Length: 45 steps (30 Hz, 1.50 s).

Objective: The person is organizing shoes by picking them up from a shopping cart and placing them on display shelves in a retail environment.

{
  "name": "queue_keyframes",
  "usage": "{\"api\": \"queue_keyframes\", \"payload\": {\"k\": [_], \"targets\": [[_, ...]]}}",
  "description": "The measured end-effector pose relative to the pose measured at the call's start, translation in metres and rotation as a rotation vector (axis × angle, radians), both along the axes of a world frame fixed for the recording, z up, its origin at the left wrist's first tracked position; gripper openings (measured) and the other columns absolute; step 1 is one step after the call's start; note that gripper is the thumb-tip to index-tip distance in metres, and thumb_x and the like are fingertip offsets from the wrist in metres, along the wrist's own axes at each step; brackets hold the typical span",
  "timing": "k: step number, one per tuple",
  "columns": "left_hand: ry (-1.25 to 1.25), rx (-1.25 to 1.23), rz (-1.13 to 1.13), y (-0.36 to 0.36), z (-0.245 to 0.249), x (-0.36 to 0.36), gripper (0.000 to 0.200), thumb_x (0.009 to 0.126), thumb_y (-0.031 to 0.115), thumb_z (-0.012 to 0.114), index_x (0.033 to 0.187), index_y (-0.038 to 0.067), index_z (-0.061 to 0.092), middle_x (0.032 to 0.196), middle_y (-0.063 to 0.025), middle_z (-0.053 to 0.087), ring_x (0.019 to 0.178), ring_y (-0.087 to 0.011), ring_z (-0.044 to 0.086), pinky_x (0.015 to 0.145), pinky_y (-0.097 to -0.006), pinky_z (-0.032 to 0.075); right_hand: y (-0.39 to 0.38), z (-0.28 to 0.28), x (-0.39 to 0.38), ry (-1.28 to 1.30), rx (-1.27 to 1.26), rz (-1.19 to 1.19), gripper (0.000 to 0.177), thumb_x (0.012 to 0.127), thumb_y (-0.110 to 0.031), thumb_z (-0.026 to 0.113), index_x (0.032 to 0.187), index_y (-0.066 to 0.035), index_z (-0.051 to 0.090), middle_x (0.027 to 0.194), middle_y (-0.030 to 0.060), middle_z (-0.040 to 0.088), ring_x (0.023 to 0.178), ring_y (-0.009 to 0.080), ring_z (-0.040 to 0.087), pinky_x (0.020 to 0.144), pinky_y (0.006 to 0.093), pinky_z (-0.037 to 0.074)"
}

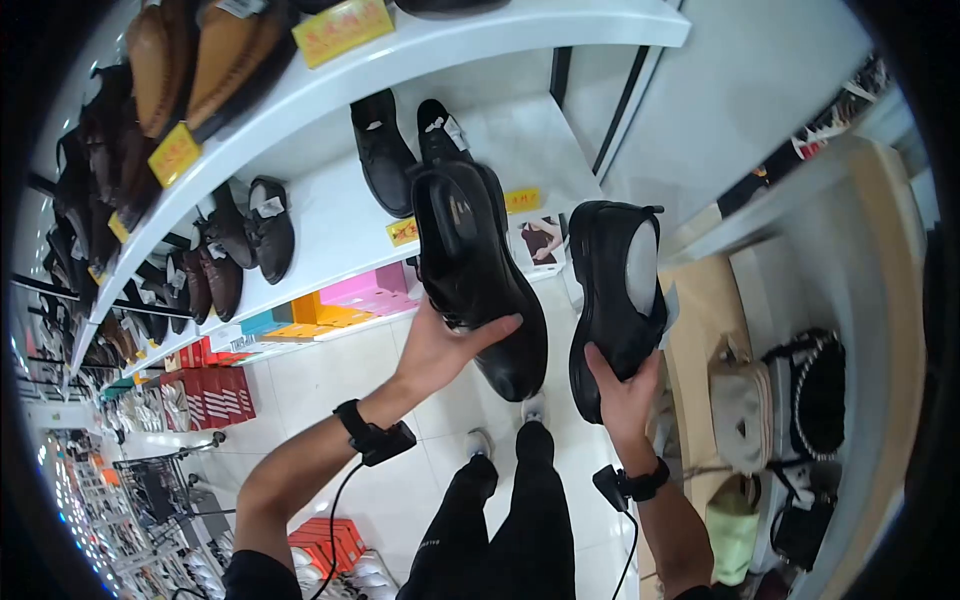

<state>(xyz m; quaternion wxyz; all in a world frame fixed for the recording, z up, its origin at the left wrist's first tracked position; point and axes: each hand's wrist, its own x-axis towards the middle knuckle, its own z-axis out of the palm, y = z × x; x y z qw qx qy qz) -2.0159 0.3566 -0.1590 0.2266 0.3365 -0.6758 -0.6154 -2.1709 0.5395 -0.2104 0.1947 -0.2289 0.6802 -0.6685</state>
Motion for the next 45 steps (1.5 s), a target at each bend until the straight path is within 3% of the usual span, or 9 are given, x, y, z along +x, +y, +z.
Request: {"api": "queue_keyframes", "payload": {"k": [4,5,8,14,21,25,28,31,45], "targets": [[0.074,-0.094,0.053,-0.045,-0.023,-0.037,0.077,0.078,0.015,0.087,0.139,-0.002,0.042,0.128,-0.0152,0.062,0.117,-0.0219,0.060,0.104,-0.0355,0.047,-0.053,-0.032,-0.038,0.179,0.160,0.009,0.049,0.086,-0.009,0.079,0.123,0.007,0.053,0.115,0.0156,0.065,0.099,0.0216,0.064,0.093,0.0360,0.051],[0.112,-0.060,0.060,-0.057,-0.027,-0.044,0.076,0.078,0.014,0.087,0.138,-0.001,0.043,0.127,-0.0143,0.062,0.117,-0.0210,0.060,0.104,-0.0349,0.047,-0.075,-0.048,-0.050,0.324,-0.028,-0.004,0.049,0.085,-0.009,0.080,0.123,0.008,0.053,0.114,0.0156,0.065,0.098,0.0220,0.064,0.092,0.0357,0.051],[0.248,0.011,0.157,-0.084,-0.028,-0.077,0.067,0.078,0.011,0.086,0.131,0.000,0.045,0.117,-0.0104,0.064,0.106,-0.0166,0.063,0.094,-0.0313,0.052,-0.125,-0.044,-0.071,0.173,-0.199,0.106,0.054,0.083,-0.014,0.082,0.122,0.008,0.052,0.115,0.0180,0.066,0.098,0.0240,0.066,0.092,0.0347,0.051],[0.365,-0.115,0.209,-0.133,-0.057,-0.119,0.070,0.079,0.018,0.086,0.131,0.002,0.042,0.111,-0.0086,0.065,0.099,-0.0167,0.065,0.089,-0.0320,0.055,-0.185,-0.045,-0.110,0.235,-0.028,0.130,0.053,0.083,-0.021,0.082,0.116,0.008,0.053,0.110,0.0205,0.067,0.095,0.0247,0.066,0.089,0.0351,0.052],[0.284,-0.415,0.118,-0.167,-0.064,-0.146,0.082,0.076,0.016,0.088,0.140,0.003,0.039,0.120,-0.0124,0.063,0.113,-0.0233,0.062,0.100,-0.0364,0.051,-0.235,-0.071,-0.147,0.406,0.235,0.118,0.059,0.080,-0.029,0.080,0.114,0.009,0.051,0.105,0.0222,0.058,0.098,0.0364,0.062,0.088,0.0422,0.050],[0.267,-0.498,0.207,-0.187,-0.075,-0.162,0.089,0.073,0.017,0.089,0.143,0.003,0.036,0.129,-0.0174,0.055,0.120,-0.0280,0.057,0.103,-0.0386,0.049,-0.248,-0.095,-0.159,0.507,0.263,0.091,0.057,0.083,-0.027,0.079,0.115,0.010,0.051,0.109,0.0217,0.064,0.100,0.0289,0.064,0.092,0.0364,0.049],[0.363,-0.375,0.220,-0.194,-0.086,-0.174,0.090,0.073,0.018,0.089,0.143,0.002,0.035,0.129,-0.0182,0.053,0.122,-0.0304,0.055,0.105,-0.0401,0.047,-0.253,-0.103,-0.159,0.567,0.298,0.064,0.058,0.082,-0.029,0.080,0.111,0.011,0.050,0.111,0.0249,0.061,0.104,0.0344,0.061,0.094,0.0391,0.046],[0.341,-0.500,0.295,-0.195,-0.094,-0.179,0.090,0.073,0.019,0.089,0.142,0.001,0.035,0.130,-0.0190,0.052,0.124,-0.0317,0.053,0.105,-0.0408,0.046,-0.256,-0.109,-0.157,0.691,0.404,0.023,0.060,0.081,-0.036,0.079,0.104,0.010,0.049,0.106,0.0271,0.057,0.103,0.0424,0.058,0.092,0.0450,0.046],[0.218,-0.511,0.309,-0.214,-0.113,-0.195,0.108,0.068,0.027,0.092,0.149,-0.001,0.027,0.134,-0.0250,0.048,0.127,-0.0386,0.050,0.108,-0.0432,0.043,-0.266,-0.103,-0.158,0.708,0.496,0.093,0.061,0.082,-0.036,0.078,0.109,0.010,0.048,0.116,0.0288,0.055,0.114,0.0459,0.054,0.098,0.0492,0.045]]}}
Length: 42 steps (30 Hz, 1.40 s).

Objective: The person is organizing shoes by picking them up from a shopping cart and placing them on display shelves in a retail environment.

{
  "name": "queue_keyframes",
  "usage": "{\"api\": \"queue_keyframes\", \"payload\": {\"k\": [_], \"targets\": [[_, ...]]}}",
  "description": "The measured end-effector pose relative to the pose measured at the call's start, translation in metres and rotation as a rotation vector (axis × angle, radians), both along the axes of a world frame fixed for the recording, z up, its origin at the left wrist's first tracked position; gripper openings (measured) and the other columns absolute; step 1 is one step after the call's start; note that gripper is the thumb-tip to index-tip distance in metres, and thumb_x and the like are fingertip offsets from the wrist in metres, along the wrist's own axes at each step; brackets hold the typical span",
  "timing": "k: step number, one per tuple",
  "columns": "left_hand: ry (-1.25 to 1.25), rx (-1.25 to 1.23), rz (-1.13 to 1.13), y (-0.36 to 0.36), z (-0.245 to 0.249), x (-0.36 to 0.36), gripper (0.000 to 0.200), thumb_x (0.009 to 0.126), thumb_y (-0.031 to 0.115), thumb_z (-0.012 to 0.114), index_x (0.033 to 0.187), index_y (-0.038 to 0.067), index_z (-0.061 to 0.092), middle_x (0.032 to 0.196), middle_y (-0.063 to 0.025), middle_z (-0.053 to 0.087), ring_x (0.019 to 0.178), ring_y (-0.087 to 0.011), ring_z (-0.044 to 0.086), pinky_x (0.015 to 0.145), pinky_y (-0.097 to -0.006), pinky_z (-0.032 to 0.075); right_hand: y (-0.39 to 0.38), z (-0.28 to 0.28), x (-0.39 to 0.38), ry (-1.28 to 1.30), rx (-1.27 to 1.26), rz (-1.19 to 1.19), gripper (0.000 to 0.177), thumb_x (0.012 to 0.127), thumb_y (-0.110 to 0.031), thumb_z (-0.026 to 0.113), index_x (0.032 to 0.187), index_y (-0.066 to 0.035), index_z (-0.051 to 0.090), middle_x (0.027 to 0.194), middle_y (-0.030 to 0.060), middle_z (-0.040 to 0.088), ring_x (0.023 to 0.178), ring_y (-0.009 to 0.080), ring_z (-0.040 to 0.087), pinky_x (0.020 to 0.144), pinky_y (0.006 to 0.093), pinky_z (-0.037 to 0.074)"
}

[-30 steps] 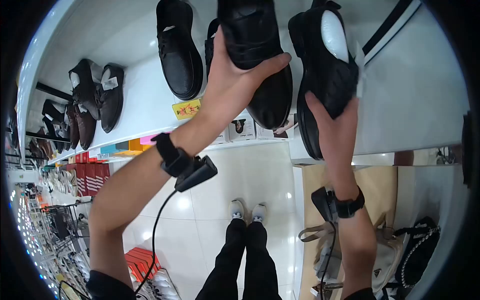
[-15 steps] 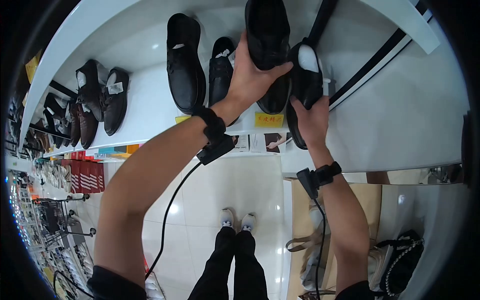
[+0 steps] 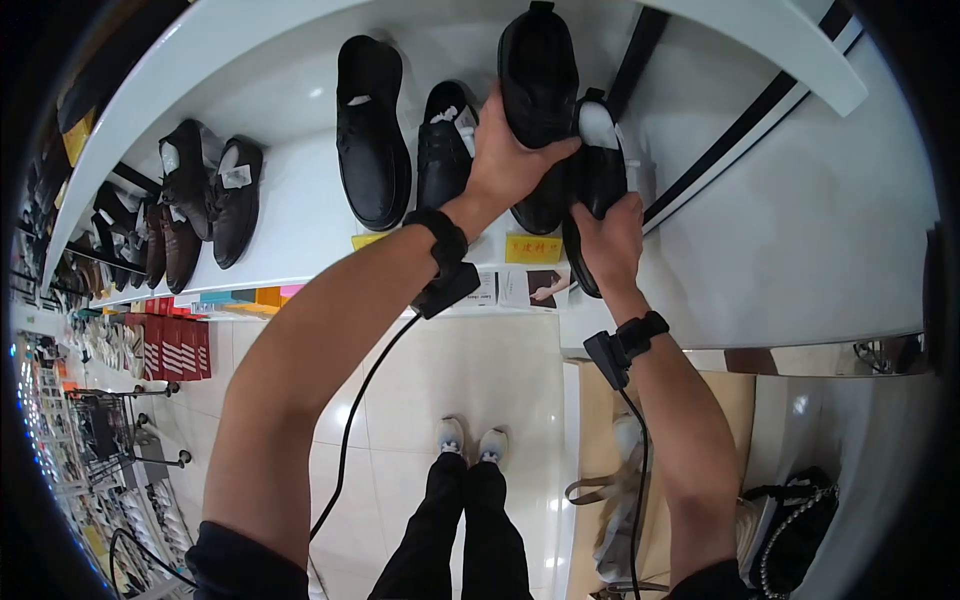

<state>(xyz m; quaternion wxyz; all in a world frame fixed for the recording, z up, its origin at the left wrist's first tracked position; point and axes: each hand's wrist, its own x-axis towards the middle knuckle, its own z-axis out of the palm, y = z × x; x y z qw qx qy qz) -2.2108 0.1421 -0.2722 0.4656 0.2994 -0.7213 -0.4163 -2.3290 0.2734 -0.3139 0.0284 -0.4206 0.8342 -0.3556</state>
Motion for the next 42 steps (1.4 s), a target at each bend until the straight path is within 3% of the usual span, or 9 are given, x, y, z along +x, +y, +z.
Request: {"api": "queue_keyframes", "payload": {"k": [5,18,23,25,27,29,35,37,42], "targets": [[-0.030,0.108,-0.035,-0.005,0.003,-0.002,0.114,0.068,0.032,0.091,0.151,-0.003,0.022,0.138,-0.0260,0.045,0.134,-0.0405,0.043,0.114,-0.0444,0.036,-0.008,-0.003,-0.004,-0.010,-0.004,-0.018,0.060,0.082,-0.034,0.078,0.110,0.010,0.046,0.116,0.0291,0.054,0.117,0.0465,0.052,0.099,0.0495,0.044],[-0.052,0.044,-0.048,-0.002,0.003,-0.003,0.115,0.069,0.035,0.090,0.153,-0.003,0.021,0.139,-0.0270,0.042,0.134,-0.0405,0.042,0.114,-0.0432,0.036,-0.008,-0.009,-0.005,0.097,0.010,-0.033,0.062,0.081,-0.035,0.077,0.110,0.009,0.045,0.115,0.0290,0.053,0.117,0.0477,0.051,0.098,0.0514,0.044],[-0.184,0.055,0.036,0.006,0.014,-0.004,0.116,0.070,0.038,0.089,0.152,-0.005,0.019,0.144,-0.0264,0.036,0.137,-0.0410,0.037,0.116,-0.0425,0.034,-0.008,-0.006,-0.005,0.083,0.009,-0.040,0.063,0.081,-0.035,0.078,0.111,0.010,0.044,0.115,0.0290,0.053,0.117,0.0473,0.051,0.098,0.0511,0.044],[-0.177,-0.008,0.070,0.005,0.008,-0.007,0.117,0.070,0.038,0.089,0.152,-0.006,0.018,0.144,-0.0268,0.034,0.138,-0.0412,0.035,0.116,-0.0424,0.034,-0.008,-0.002,-0.005,-0.008,0.100,-0.019,0.070,0.081,-0.034,0.077,0.124,0.009,0.040,0.127,0.0275,0.048,0.125,0.0444,0.046,0.107,0.0507,0.039],[-0.175,-0.076,0.104,0.005,0.005,-0.008,0.117,0.071,0.039,0.088,0.152,-0.007,0.017,0.145,-0.0272,0.033,0.139,-0.0415,0.033,0.117,-0.0423,0.033,-0.009,-0.008,-0.007,0.024,0.045,-0.024,0.069,0.079,-0.035,0.079,0.117,0.009,0.042,0.122,0.0288,0.050,0.121,0.0464,0.049,0.103,0.0508,0.041],[-0.160,0.021,0.079,0.006,0.005,-0.007,0.120,0.070,0.040,0.089,0.152,-0.006,0.015,0.144,-0.0284,0.033,0.141,-0.0413,0.030,0.117,-0.0427,0.032,-0.011,-0.014,-0.011,0.060,-0.008,-0.029,0.068,0.077,-0.036,0.080,0.111,0.010,0.043,0.116,0.0301,0.052,0.117,0.0483,0.051,0.099,0.0508,0.043],[-0.184,0.117,0.056,-0.007,-0.006,-0.008,0.130,0.063,0.049,0.092,0.149,-0.012,0.016,0.142,-0.0319,0.039,0.136,-0.0419,0.040,0.116,-0.0418,0.035,-0.007,-0.005,-0.012,0.049,-0.048,0.019,0.087,0.075,-0.033,0.083,0.132,0.012,0.034,0.130,0.0324,0.047,0.124,0.0481,0.047,0.106,0.0477,0.041],[-0.219,0.164,0.049,-0.008,-0.003,-0.007,0.130,0.061,0.050,0.092,0.146,-0.014,0.019,0.140,-0.0323,0.041,0.134,-0.0408,0.044,0.114,-0.0404,0.038,-0.005,0.000,-0.011,-0.083,0.002,0.032,0.095,0.076,-0.033,0.080,0.143,0.010,0.027,0.137,0.0287,0.042,0.131,0.0450,0.043,0.111,0.0488,0.037],[-0.339,0.290,-0.026,-0.014,0.010,-0.004,0.126,0.057,0.054,0.093,0.138,-0.016,0.027,0.138,-0.0326,0.046,0.132,-0.0369,0.050,0.108,-0.0367,0.045,0.015,0.004,0.009,-0.045,0.001,0.006,0.093,0.078,-0.033,0.080,0.144,0.010,0.029,0.139,0.0289,0.042,0.130,0.0443,0.044,0.110,0.0477,0.039]]}}
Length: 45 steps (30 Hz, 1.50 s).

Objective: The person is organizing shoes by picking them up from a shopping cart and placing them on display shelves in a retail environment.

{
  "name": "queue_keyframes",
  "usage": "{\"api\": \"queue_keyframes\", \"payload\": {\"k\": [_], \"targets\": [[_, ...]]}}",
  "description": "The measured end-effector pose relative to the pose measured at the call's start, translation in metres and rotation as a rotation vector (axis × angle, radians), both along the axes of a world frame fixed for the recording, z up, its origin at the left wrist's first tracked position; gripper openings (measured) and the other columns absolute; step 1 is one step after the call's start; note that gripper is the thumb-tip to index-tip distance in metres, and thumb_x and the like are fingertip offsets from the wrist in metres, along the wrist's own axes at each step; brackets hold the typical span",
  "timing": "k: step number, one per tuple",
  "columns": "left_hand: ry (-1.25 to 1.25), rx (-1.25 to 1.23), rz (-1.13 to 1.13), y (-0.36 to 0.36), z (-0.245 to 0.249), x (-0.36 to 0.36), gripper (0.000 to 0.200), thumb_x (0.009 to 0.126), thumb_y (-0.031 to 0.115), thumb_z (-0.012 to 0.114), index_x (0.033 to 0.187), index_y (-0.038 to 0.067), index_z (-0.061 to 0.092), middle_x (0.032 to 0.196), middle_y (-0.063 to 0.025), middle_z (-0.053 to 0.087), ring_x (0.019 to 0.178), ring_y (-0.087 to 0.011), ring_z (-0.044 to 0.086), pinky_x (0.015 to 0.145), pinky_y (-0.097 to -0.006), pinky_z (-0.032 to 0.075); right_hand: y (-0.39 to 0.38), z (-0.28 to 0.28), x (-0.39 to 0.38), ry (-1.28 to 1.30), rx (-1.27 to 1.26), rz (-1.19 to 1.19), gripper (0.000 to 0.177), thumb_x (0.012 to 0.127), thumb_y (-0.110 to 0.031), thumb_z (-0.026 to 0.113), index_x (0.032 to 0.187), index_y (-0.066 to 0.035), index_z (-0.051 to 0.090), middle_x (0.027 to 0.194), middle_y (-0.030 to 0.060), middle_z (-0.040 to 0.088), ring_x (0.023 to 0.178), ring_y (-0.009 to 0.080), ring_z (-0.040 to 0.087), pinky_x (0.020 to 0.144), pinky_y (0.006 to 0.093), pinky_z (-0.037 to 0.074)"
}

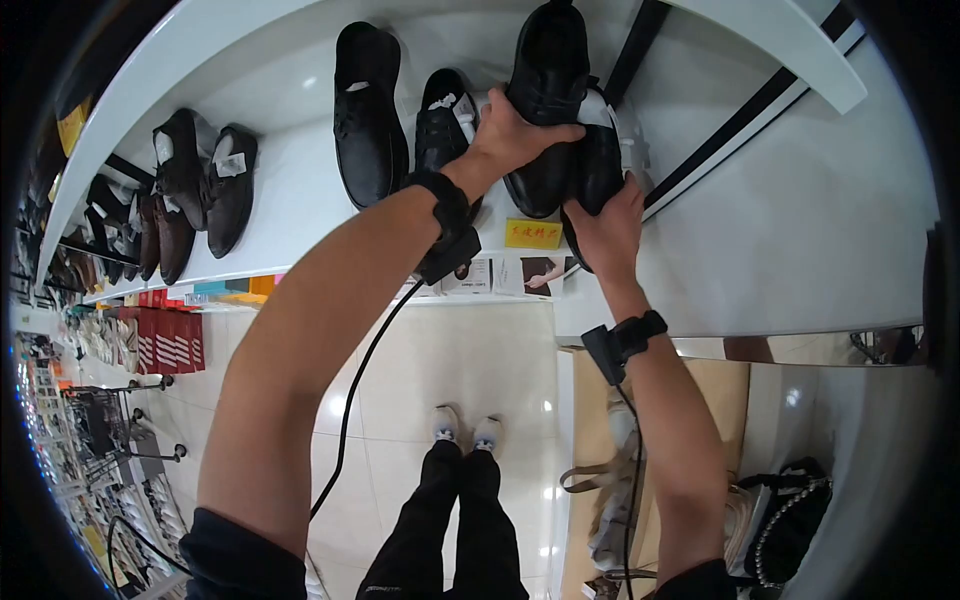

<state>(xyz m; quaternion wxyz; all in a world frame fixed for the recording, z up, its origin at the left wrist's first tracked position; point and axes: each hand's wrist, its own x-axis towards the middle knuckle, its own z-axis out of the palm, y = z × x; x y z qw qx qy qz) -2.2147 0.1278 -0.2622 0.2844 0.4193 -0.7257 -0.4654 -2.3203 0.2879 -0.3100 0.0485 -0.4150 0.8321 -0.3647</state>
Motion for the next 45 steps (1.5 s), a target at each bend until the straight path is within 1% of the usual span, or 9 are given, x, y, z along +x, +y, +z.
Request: {"api": "queue_keyframes", "payload": {"k": [6,11,24,30,36,39,42,44,45], "targets": [[0.110,0.009,0.052,0.004,-0.012,-0.004,0.122,0.057,0.052,0.092,0.136,-0.016,0.028,0.133,-0.0309,0.047,0.127,-0.0369,0.051,0.107,-0.0369,0.046,0.012,-0.007,0.002,-0.055,-0.047,0.015,0.087,0.084,-0.035,0.076,0.143,0.010,0.031,0.138,0.0284,0.043,0.129,0.0441,0.044,0.109,0.0468,0.038],[0.057,-0.038,0.106,0.011,-0.008,-0.006,0.128,0.060,0.052,0.090,0.144,-0.014,0.021,0.140,-0.0304,0.035,0.132,-0.0394,0.041,0.112,-0.0383,0.040,0.009,-0.018,0.001,0.055,-0.133,0.039,0.080,0.088,-0.034,0.073,0.141,0.011,0.034,0.134,0.0285,0.045,0.127,0.0445,0.045,0.108,0.0469,0.038],[0.150,-0.059,0.157,0.030,-0.009,-0.012,0.123,0.067,0.051,0.088,0.147,-0.010,0.017,0.142,-0.0280,0.032,0.133,-0.0414,0.039,0.111,-0.0419,0.039,0.010,-0.023,-0.002,0.134,-0.135,0.076,0.081,0.088,-0.032,0.074,0.141,0.012,0.030,0.136,0.0302,0.043,0.125,0.0467,0.045,0.105,0.0493,0.040],[0.104,-0.067,0.187,0.034,-0.008,-0.009,0.129,0.064,0.052,0.090,0.147,-0.011,0.015,0.145,-0.0288,0.030,0.136,-0.0409,0.037,0.113,-0.0422,0.037,0.015,-0.008,-0.005,-0.162,-0.069,0.101,0.088,0.085,-0.027,0.073,0.146,0.014,0.025,0.140,0.0315,0.040,0.131,0.0455,0.042,0.111,0.0457,0.038],[0.299,-0.179,0.016,0.052,-0.018,0.006,0.112,0.075,0.036,0.087,0.147,-0.014,0.017,0.144,-0.0321,0.033,0.139,-0.0437,0.032,0.119,-0.0432,0.026,0.017,-0.022,-0.016,-0.082,-0.111,0.171,0.088,0.085,-0.024,0.071,0.146,0.017,0.023,0.145,0.0340,0.036,0.133,0.0450,0.042,0.112,0.0434,0.038],[0.195,-0.252,0.143,0.074,-0.030,0.015,0.114,0.076,0.034,0.087,0.149,-0.013,0.013,0.148,-0.0333,0.028,0.141,-0.0446,0.028,0.119,-0.0436,0.025,0.014,-0.022,-0.020,-0.164,-0.112,0.219,0.088,0.084,-0.023,0.070,0.147,0.014,0.021,0.149,0.0351,0.030,0.136,0.0484,0.037,0.116,0.0465,0.033],[0.178,-0.196,0.136,0.093,-0.041,0.021,0.116,0.076,0.034,0.087,0.150,-0.013,0.011,0.149,-0.0337,0.026,0.141,-0.0449,0.029,0.119,-0.0434,0.027,0.014,-0.021,-0.020,-0.124,-0.102,0.227,0.088,0.084,-0.023,0.070,0.147,0.014,0.022,0.148,0.0351,0.031,0.135,0.0482,0.038,0.115,0.0451,0.035],[0.178,-0.170,0.145,0.099,-0.042,0.020,0.116,0.076,0.034,0.087,0.150,-0.012,0.010,0.149,-0.0333,0.027,0.140,-0.0443,0.032,0.117,-0.0430,0.030,0.015,-0.018,-0.019,-0.139,-0.100,0.206,0.085,0.085,-0.023,0.074,0.144,0.017,0.028,0.137,0.0336,0.044,0.129,0.0431,0.047,0.107,0.0412,0.042],[0.233,-0.087,0.156,0.100,-0.042,0.018,0.116,0.075,0.033,0.087,0.150,-0.013,0.010,0.146,-0.0328,0.030,0.137,-0.0430,0.036,0.115,-0.0422,0.033,0.016,-0.018,-0.017,-0.140,-0.099,0.206,0.085,0.085,-0.023,0.074,0.144,0.017,0.028,0.137,0.0336,0.044,0.129,0.0431,0.047,0.107,0.0412,0.042]]}}
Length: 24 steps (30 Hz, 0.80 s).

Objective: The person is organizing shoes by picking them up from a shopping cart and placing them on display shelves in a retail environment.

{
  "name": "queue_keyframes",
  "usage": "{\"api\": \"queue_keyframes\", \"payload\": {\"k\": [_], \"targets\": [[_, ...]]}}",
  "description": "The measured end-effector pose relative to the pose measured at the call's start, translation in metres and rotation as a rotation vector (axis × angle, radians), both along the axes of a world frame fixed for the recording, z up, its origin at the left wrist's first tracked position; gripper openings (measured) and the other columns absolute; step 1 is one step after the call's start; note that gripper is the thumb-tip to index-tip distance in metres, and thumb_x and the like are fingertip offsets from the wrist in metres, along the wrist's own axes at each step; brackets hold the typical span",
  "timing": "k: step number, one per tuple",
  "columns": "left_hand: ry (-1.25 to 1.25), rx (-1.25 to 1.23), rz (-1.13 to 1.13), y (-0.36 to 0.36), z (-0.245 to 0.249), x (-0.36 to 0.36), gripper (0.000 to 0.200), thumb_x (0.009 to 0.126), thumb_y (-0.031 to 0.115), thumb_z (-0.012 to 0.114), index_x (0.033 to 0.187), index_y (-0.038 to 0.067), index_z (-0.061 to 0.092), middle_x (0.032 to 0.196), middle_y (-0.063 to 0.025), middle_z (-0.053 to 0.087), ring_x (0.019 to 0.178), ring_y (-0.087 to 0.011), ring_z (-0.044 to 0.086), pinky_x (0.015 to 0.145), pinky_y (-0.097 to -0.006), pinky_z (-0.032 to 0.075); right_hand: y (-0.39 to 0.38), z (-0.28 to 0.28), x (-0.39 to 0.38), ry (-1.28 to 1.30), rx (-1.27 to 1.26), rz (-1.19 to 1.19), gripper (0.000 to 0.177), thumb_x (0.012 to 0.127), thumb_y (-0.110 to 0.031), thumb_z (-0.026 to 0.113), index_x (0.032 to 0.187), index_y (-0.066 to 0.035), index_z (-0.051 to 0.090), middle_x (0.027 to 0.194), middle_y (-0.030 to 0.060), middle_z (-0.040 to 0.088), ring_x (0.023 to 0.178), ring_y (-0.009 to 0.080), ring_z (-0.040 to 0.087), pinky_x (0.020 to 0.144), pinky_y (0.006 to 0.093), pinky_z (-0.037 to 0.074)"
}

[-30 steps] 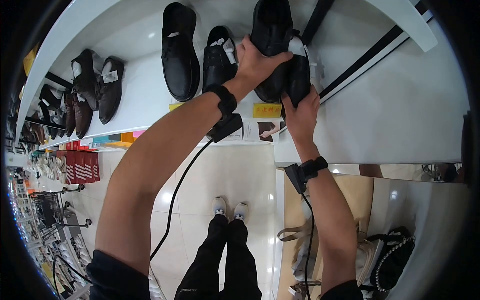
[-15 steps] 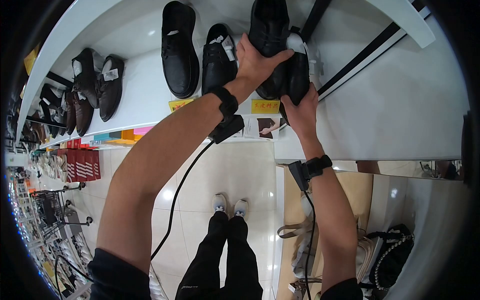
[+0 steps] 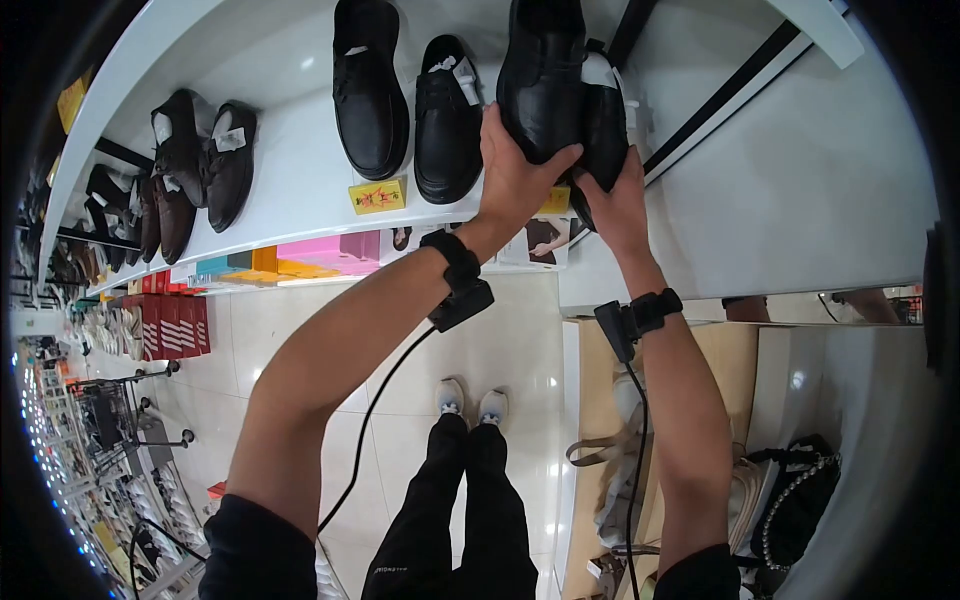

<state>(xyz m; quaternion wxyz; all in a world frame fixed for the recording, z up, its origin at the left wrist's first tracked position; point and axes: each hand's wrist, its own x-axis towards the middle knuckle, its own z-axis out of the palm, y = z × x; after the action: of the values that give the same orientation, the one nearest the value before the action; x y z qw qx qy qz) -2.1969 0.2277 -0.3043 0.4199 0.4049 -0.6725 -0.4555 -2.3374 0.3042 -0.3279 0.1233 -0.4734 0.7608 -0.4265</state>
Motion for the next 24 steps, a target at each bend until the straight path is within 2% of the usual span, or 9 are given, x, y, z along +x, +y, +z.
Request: {"api": "queue_keyframes", "payload": {"k": [1,4,8,17,20,22,23,24], "targets": [[0.061,0.077,0.000,0.000,0.000,-0.001,0.116,0.075,0.033,0.087,0.149,-0.013,0.010,0.144,-0.0323,0.033,0.134,-0.0418,0.040,0.113,-0.0414,0.036,0.001,0.000,0.002,-0.006,-0.013,-0.019,0.085,0.086,-0.024,0.074,0.145,0.016,0.028,0.138,0.0331,0.044,0.129,0.0427,0.048,0.107,0.0412,0.042],[0.105,0.090,0.000,-0.004,-0.001,-0.003,0.115,0.075,0.031,0.086,0.149,-0.013,0.010,0.138,-0.0305,0.039,0.127,-0.0384,0.047,0.109,-0.0394,0.040,0.008,0.002,0.010,0.010,-0.039,-0.049,0.087,0.087,-0.027,0.075,0.147,0.015,0.027,0.140,0.0322,0.042,0.129,0.0421,0.048,0.107,0.0412,0.043],[0.097,0.112,0.007,-0.013,-0.002,0.001,0.114,0.076,0.030,0.086,0.149,-0.014,0.011,0.136,-0.0303,0.043,0.126,-0.0375,0.048,0.109,-0.0384,0.039,0.012,-0.002,0.014,0.051,-0.066,-0.062,0.090,0.088,-0.031,0.074,0.148,0.014,0.024,0.144,0.0316,0.038,0.131,0.0422,0.047,0.108,0.0415,0.042],[0.124,0.067,0.031,-0.007,-0.003,0.000,0.111,0.078,0.032,0.085,0.150,-0.015,0.014,0.138,-0.0332,0.044,0.128,-0.0397,0.049,0.111,-0.0388,0.038,0.009,-0.003,0.013,0.048,-0.118,-0.052,0.085,0.092,-0.034,0.071,0.147,0.014,0.027,0.143,0.0324,0.039,0.130,0.0437,0.047,0.107,0.0430,0.042],[0.067,0.107,0.000,-0.006,0.007,0.001,0.116,0.076,0.034,0.086,0.149,-0.015,0.012,0.144,-0.0345,0.037,0.134,-0.0416,0.043,0.112,-0.0397,0.037,0.007,-0.001,0.015,0.075,-0.143,-0.055,0.084,0.092,-0.034,0.071,0.146,0.013,0.028,0.143,0.0325,0.039,0.128,0.0444,0.048,0.107,0.0434,0.042],[-0.089,-0.094,0.060,-0.008,0.012,0.000,0.121,0.072,0.034,0.089,0.149,-0.015,0.010,0.149,-0.0344,0.028,0.139,-0.0445,0.035,0.114,-0.0416,0.036,0.006,-0.004,0.015,0.084,-0.128,-0.065,0.084,0.092,-0.035,0.071,0.146,0.013,0.028,0.143,0.0323,0.039,0.128,0.0448,0.047,0.107,0.0436,0.042],[-0.090,-0.093,0.061,-0.011,0.015,-0.002,0.121,0.072,0.034,0.089,0.149,-0.015,0.010,0.149,-0.0344,0.028,0.139,-0.0445,0.035,0.114,-0.0416,0.036,0.006,-0.005,0.015,0.094,-0.112,-0.079,0.083,0.092,-0.035,0.071,0.146,0.012,0.028,0.143,0.0321,0.039,0.128,0.0452,0.047,0.107,0.0438,0.042],[-0.152,-0.205,0.116,-0.019,0.016,-0.005,0.123,0.070,0.034,0.090,0.149,-0.014,0.009,0.150,-0.0338,0.027,0.140,-0.0456,0.033,0.115,-0.0425,0.036,0.006,-0.006,0.015,0.093,-0.109,-0.078,0.083,0.092,-0.035,0.071,0.146,0.012,0.028,0.143,0.0321,0.039,0.128,0.0452,0.047,0.107,0.0438,0.042]]}}
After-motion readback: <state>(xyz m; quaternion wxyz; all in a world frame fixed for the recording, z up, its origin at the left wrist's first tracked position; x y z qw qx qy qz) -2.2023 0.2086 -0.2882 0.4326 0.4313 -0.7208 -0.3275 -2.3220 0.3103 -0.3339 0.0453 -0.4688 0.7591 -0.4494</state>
